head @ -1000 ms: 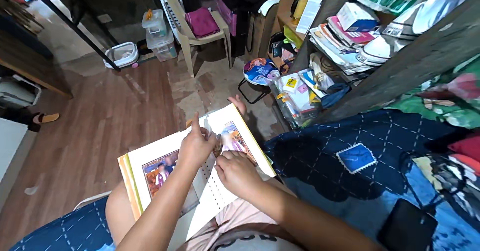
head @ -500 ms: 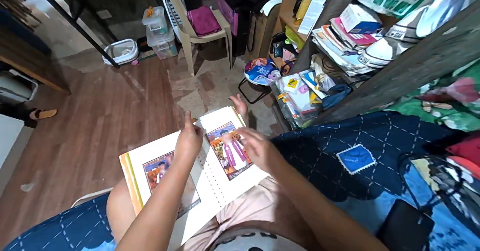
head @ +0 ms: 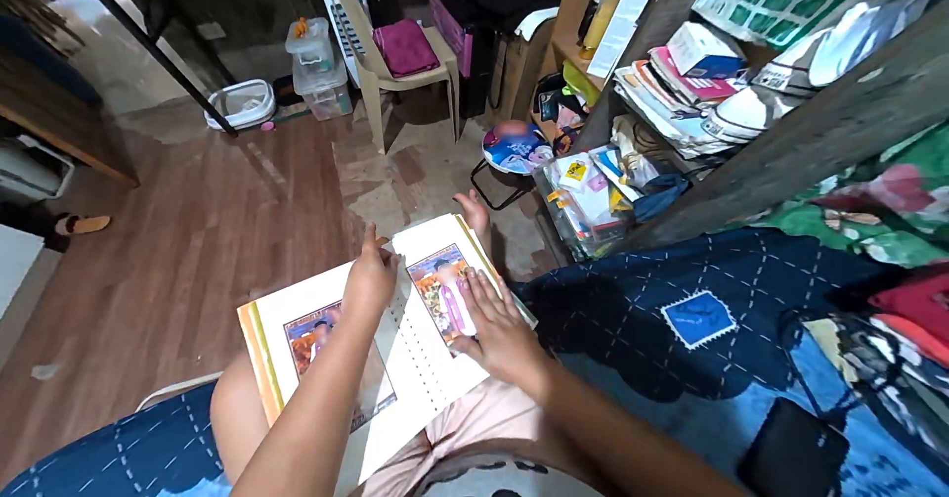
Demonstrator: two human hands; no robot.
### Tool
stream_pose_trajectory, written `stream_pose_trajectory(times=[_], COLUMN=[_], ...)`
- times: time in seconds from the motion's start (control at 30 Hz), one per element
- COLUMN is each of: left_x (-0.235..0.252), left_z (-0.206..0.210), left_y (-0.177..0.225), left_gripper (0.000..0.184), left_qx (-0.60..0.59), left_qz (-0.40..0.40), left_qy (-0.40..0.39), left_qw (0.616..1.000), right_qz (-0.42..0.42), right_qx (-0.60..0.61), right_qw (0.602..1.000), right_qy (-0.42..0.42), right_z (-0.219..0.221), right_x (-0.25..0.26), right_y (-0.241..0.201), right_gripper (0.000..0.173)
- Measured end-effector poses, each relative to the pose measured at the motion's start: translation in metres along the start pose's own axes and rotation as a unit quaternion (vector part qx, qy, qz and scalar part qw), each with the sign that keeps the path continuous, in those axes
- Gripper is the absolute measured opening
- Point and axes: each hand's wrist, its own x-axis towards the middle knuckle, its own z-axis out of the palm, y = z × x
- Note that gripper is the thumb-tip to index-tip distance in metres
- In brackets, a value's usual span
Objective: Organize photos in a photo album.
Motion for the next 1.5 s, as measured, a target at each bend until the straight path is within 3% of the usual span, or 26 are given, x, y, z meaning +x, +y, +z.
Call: stream_pose_trajectory(times=[0.3,0.43,0.6,0.67,0.73,0.8,0.87,0.93,1.0,1.1,1.27,1.37,1.5], left_x=[-0.003,-0.003,0.001,-0.004,-0.014,-0.029,-0.034,-0.034,-0.032,-0.02,-0.006,-0.009,-0.01], left_z=[-0.002,0.0,0.005,0.012,0.027,0.046,0.065,0.076,0.072,0.057,0.038,0.035,0.031], left_y=[0.002,0.002,-0.006,-0.009,-0.01,0.001,0.012,0.017,0.021,0.016,0.003,-0.004,-0.006], left_gripper=[0.068,0.065,0.064,0.061,0.051,0.046,0.051,0.058,0.073,0.091,0.1,0.099,0.08], left_qx=[0.033,0.048,0.074,0.094,0.137,0.2,0.246,0.291,0.325,0.345,0.377,0.405,0.395], left_qz=[-0.006,-0.006,0.016,0.067,0.221,0.328,0.366,0.349,0.302,0.237,0.131,0.097,0.061], left_qy=[0.018,0.028,0.102,0.152,0.18,0.041,-0.149,-0.227,-0.235,-0.181,-0.083,-0.037,0.015], left_qw=[0.999,0.998,0.992,0.982,0.949,0.922,0.885,0.862,0.865,0.89,0.913,0.909,0.917], right_qz=[-0.184,-0.198,-0.205,-0.207,-0.209,-0.205,-0.174,-0.147,-0.152,-0.178,-0.204,-0.215,-0.233], right_qx=[0.009,0.012,0.013,0.012,0.009,0.0,0.014,0.025,0.021,0.011,0.027,0.049,0.063], right_qw=[0.979,0.974,0.974,0.974,0.975,0.977,0.973,0.964,0.967,0.975,0.975,0.971,0.964], right_qy=[-0.091,-0.106,-0.098,-0.091,-0.071,-0.065,-0.151,-0.221,-0.203,-0.13,-0.088,-0.09,-0.113], right_z=[0.009,0.011,0.01,0.011,0.014,0.015,0.007,0.001,0.003,0.01,0.013,0.011,0.004], right_x=[-0.013,-0.013,-0.013,-0.013,-0.013,-0.015,-0.014,-0.011,-0.012,-0.015,-0.015,-0.016,-0.021], right_y=[-0.061,-0.061,-0.06,-0.059,-0.059,-0.06,-0.063,-0.065,-0.066,-0.062,-0.057,-0.054,-0.052], right_gripper=[0.093,0.089,0.087,0.087,0.087,0.084,0.08,0.081,0.082,0.086,0.089,0.09,0.09])
